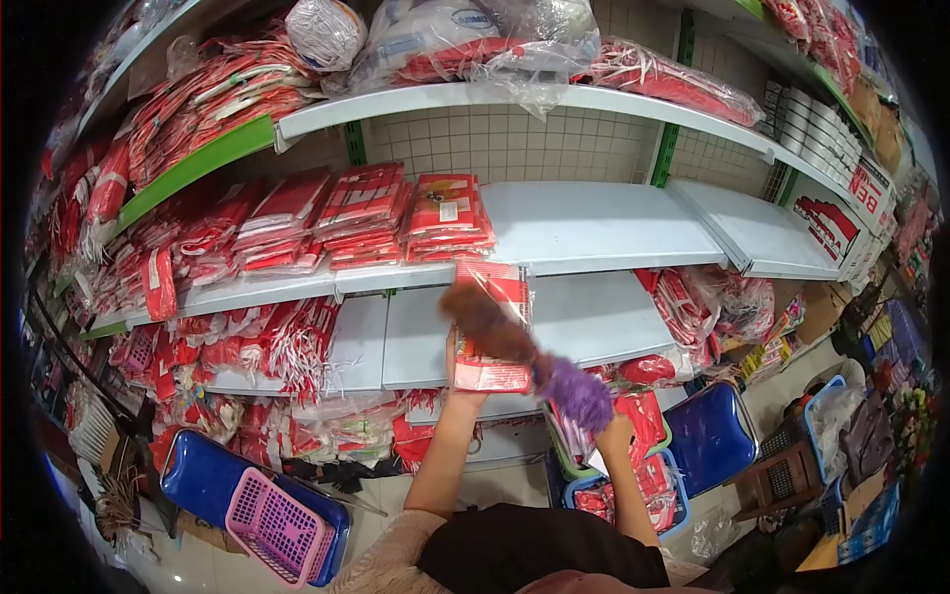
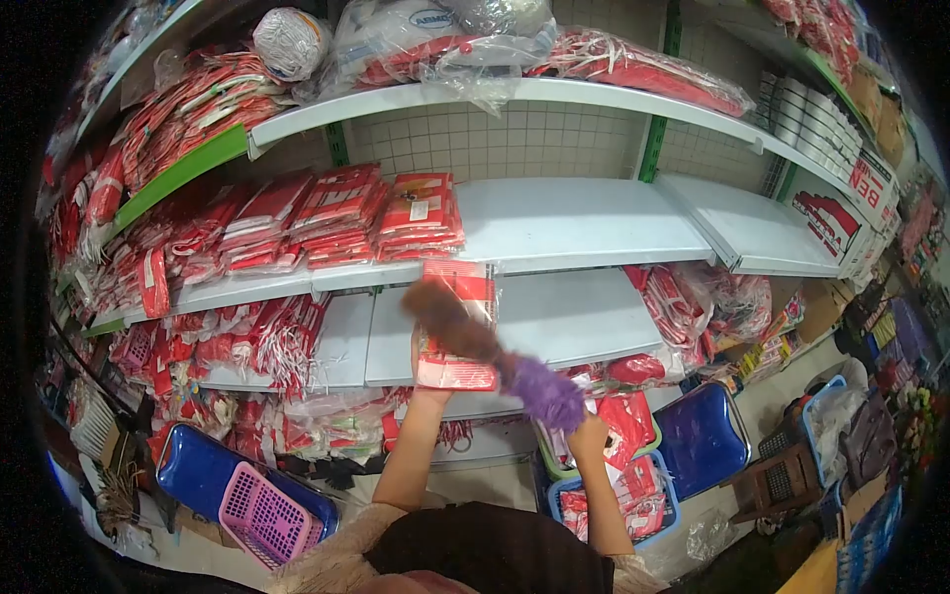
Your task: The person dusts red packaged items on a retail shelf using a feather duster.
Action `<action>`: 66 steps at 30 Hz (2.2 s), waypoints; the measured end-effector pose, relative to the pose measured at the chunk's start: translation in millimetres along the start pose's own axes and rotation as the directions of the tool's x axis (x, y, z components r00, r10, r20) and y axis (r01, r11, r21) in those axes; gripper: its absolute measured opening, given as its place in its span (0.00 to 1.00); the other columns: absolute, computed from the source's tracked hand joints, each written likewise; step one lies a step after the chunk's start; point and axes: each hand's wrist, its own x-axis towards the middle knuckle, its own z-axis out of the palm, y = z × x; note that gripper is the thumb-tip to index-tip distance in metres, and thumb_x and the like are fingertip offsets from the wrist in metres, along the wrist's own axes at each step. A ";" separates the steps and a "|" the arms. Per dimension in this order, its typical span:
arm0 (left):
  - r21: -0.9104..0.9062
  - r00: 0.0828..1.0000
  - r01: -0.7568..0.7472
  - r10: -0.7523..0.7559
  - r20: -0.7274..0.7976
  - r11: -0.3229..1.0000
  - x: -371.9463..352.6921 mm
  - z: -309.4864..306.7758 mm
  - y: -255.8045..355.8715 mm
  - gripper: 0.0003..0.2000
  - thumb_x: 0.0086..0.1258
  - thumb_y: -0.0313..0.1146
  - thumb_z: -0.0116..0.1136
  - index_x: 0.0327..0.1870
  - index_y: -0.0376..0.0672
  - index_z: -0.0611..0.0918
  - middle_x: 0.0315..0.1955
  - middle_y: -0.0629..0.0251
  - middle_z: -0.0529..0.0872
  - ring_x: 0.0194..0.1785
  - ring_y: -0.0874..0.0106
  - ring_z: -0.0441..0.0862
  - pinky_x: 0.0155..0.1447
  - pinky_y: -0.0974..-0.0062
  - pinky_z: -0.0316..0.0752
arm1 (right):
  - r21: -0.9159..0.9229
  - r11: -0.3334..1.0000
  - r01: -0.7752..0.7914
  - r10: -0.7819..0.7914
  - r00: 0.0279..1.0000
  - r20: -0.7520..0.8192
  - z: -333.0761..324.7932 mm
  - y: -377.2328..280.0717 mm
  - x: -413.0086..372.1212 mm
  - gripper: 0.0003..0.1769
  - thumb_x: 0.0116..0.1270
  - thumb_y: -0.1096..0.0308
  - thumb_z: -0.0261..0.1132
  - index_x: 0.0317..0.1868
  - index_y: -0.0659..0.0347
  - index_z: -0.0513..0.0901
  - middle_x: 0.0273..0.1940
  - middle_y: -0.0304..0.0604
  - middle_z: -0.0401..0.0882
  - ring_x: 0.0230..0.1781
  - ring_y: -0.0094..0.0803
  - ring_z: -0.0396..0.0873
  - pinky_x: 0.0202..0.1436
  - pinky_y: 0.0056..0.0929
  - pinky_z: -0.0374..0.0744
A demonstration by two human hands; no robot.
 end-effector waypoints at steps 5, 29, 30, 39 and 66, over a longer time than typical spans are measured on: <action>0.576 0.980 -0.108 0.184 -0.075 0.810 -0.4 28.1 -20.9 0.24 0.68 0.51 0.43 0.56 0.42 0.71 0.52 0.59 0.77 0.54 0.61 0.74 0.59 0.56 0.68 | -0.037 0.996 -0.076 0.077 0.997 0.028 32.5 33.2 -11.1 0.14 0.50 0.65 0.63 0.34 0.68 0.77 0.21 0.56 0.76 0.20 0.54 0.75 0.24 0.46 0.72; 0.568 0.985 -0.118 0.168 -0.035 0.814 -3.8 41.6 -26.5 0.24 0.69 0.49 0.42 0.60 0.44 0.70 0.56 0.60 0.74 0.57 0.60 0.73 0.60 0.54 0.67 | -0.013 0.993 0.120 -0.119 0.992 0.049 -52.7 -107.9 222.8 0.14 0.48 0.80 0.55 0.38 0.75 0.73 0.31 0.67 0.76 0.37 0.61 0.76 0.42 0.50 0.74; 0.574 0.985 -0.120 0.168 -0.031 0.810 -5.0 45.2 -27.8 0.24 0.68 0.50 0.42 0.60 0.44 0.70 0.56 0.60 0.74 0.57 0.60 0.72 0.60 0.54 0.67 | -0.029 0.993 0.113 -0.110 0.989 0.096 -49.1 -114.1 231.7 0.14 0.48 0.81 0.55 0.39 0.75 0.73 0.32 0.68 0.76 0.38 0.62 0.76 0.43 0.50 0.74; 0.582 0.989 -0.133 0.146 0.026 0.802 -14.2 54.0 -30.9 0.25 0.65 0.49 0.46 0.58 0.42 0.71 0.53 0.58 0.76 0.55 0.60 0.74 0.60 0.56 0.68 | -0.041 0.949 0.311 -0.291 0.825 -0.485 -70.1 -159.2 181.1 0.13 0.53 0.77 0.58 0.41 0.68 0.77 0.40 0.55 0.74 0.37 0.47 0.73 0.43 0.38 0.72; 0.869 0.955 -0.026 0.268 -0.124 0.493 -19.2 35.9 -53.5 0.29 0.70 0.58 0.34 0.59 0.43 0.67 0.51 0.59 0.75 0.54 0.66 0.74 0.57 0.64 0.70 | 0.415 0.869 0.270 -0.364 0.916 0.168 -21.4 -211.2 91.3 0.19 0.63 0.63 0.55 0.53 0.59 0.75 0.38 0.50 0.75 0.35 0.48 0.77 0.37 0.41 0.75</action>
